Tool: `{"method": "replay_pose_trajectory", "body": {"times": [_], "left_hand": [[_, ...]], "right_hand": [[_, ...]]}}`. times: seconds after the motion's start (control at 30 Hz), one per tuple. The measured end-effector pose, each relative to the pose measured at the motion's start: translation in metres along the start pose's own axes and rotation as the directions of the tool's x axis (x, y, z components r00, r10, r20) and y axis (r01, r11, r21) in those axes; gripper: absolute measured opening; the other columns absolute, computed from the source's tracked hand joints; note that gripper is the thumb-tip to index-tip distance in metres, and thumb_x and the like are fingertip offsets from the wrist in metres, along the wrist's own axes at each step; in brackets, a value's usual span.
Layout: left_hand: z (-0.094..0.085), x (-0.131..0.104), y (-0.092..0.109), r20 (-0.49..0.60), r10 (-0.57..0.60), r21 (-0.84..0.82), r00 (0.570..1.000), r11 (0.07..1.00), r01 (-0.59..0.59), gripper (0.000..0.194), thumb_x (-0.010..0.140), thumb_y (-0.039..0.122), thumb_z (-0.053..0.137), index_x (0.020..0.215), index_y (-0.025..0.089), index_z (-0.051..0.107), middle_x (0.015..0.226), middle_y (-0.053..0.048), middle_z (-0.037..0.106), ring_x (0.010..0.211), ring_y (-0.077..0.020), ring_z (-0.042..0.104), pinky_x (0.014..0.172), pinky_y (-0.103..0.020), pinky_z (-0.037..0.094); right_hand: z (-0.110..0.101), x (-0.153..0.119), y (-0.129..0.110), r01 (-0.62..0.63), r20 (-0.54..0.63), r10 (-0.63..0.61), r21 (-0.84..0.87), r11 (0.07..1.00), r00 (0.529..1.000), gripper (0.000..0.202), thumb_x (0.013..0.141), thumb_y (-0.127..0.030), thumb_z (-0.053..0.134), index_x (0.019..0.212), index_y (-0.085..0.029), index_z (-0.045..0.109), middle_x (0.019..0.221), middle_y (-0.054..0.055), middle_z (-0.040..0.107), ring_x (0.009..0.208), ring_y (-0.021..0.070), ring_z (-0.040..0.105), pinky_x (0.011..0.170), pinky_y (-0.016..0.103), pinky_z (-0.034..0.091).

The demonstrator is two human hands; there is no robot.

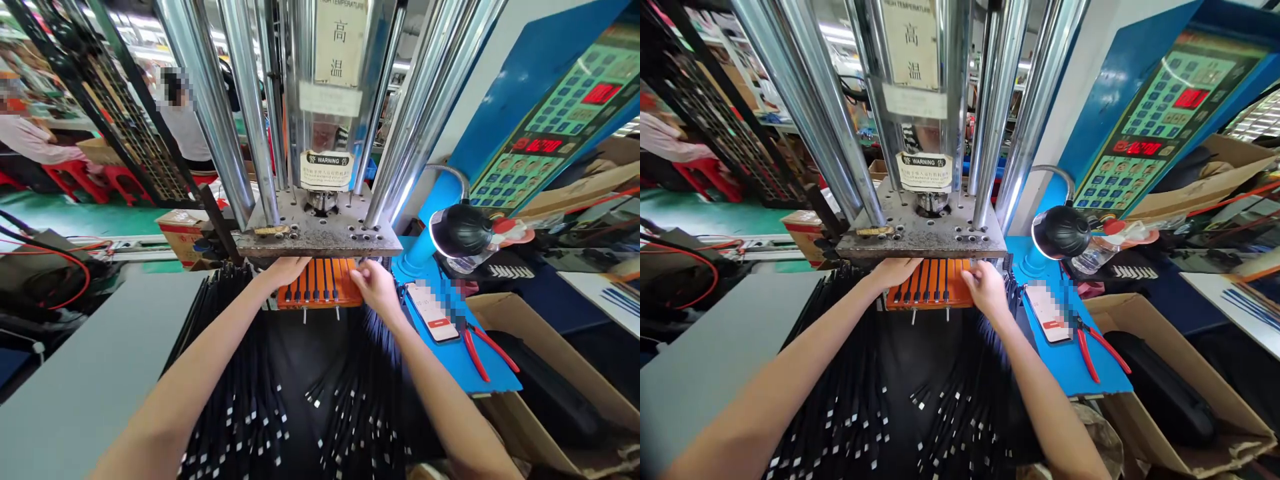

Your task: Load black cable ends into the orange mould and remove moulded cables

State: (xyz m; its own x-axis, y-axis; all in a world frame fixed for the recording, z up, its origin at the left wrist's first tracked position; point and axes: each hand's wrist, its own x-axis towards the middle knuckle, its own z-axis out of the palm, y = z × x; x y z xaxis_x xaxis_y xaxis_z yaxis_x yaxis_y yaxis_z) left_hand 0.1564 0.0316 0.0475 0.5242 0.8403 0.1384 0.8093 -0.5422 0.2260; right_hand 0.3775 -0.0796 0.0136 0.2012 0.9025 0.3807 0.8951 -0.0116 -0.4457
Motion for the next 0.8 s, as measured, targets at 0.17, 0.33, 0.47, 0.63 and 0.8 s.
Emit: {"method": "replay_pose_trajectory", "body": {"times": [0.17, 0.33, 0.47, 0.63, 0.8], "left_hand": [[0.016, -0.059, -0.034, 0.067, -0.316, 0.291, 0.946, 0.913, 0.285, 0.054, 0.097, 0.043, 0.029, 0.113, 0.006, 0.064, 0.109, -0.025, 0.065, 0.107, -0.0395, 0.062, 0.083, -0.047, 0.05], [0.033, -0.068, -0.04, 0.247, -0.409, 0.337, 0.878, 0.886, 0.318, 0.037, 0.09, 0.022, 0.035, 0.102, 0.004, 0.065, 0.099, -0.025, 0.068, 0.099, -0.0363, 0.067, 0.073, -0.04, 0.051], [0.028, -0.067, -0.056, 0.207, -0.403, 0.278, 0.892, 0.898, 0.341, 0.034, 0.091, 0.027, 0.038, 0.101, 0.007, 0.063, 0.1, -0.024, 0.068, 0.099, -0.0375, 0.066, 0.076, -0.041, 0.05], [0.005, -0.086, -0.069, 0.086, -0.328, 0.062, 0.941, 0.944, 0.324, 0.028, 0.093, 0.026, 0.035, 0.11, 0.012, 0.052, 0.098, -0.012, 0.068, 0.092, -0.023, 0.066, 0.081, -0.031, 0.048], [-0.035, -0.112, -0.019, -0.086, 0.051, -0.534, 0.995, 0.841, -0.089, 0.02, 0.094, 0.036, 0.045, 0.096, 0.018, 0.054, 0.075, 0.0, 0.057, 0.067, -0.013, 0.052, 0.063, -0.023, 0.043]], "right_hand": [[-0.005, -0.051, 0.038, -0.227, 0.234, 0.337, -0.395, 0.89, 0.912, 0.042, 0.097, -0.048, 0.052, 0.073, -0.016, 0.065, 0.079, 0.014, 0.067, 0.073, 0.0253, 0.065, 0.061, 0.03, 0.039], [0.007, -0.048, 0.034, -0.334, 0.256, 0.447, -0.384, 0.861, 0.857, 0.031, 0.093, -0.043, 0.056, 0.079, -0.017, 0.066, 0.081, 0.012, 0.068, 0.078, 0.0259, 0.066, 0.06, 0.029, 0.037], [0.003, -0.058, 0.048, -0.343, 0.22, 0.398, -0.248, 0.906, 0.891, 0.036, 0.095, -0.038, 0.05, 0.065, -0.019, 0.056, 0.065, 0.006, 0.062, 0.067, 0.0212, 0.062, 0.057, 0.028, 0.033], [-0.014, -0.073, 0.037, -0.202, 0.038, 0.21, -0.152, 0.967, 0.977, 0.029, 0.095, -0.033, 0.046, 0.069, -0.02, 0.05, 0.065, 0.006, 0.06, 0.06, 0.0212, 0.057, 0.055, 0.03, 0.027], [-0.027, -0.066, -0.043, 0.112, 0.169, -0.208, 0.452, 0.885, 0.963, 0.024, 0.096, -0.031, 0.045, 0.079, -0.02, 0.057, 0.074, 0.004, 0.065, 0.067, 0.0175, 0.062, 0.062, 0.025, 0.04]]}}
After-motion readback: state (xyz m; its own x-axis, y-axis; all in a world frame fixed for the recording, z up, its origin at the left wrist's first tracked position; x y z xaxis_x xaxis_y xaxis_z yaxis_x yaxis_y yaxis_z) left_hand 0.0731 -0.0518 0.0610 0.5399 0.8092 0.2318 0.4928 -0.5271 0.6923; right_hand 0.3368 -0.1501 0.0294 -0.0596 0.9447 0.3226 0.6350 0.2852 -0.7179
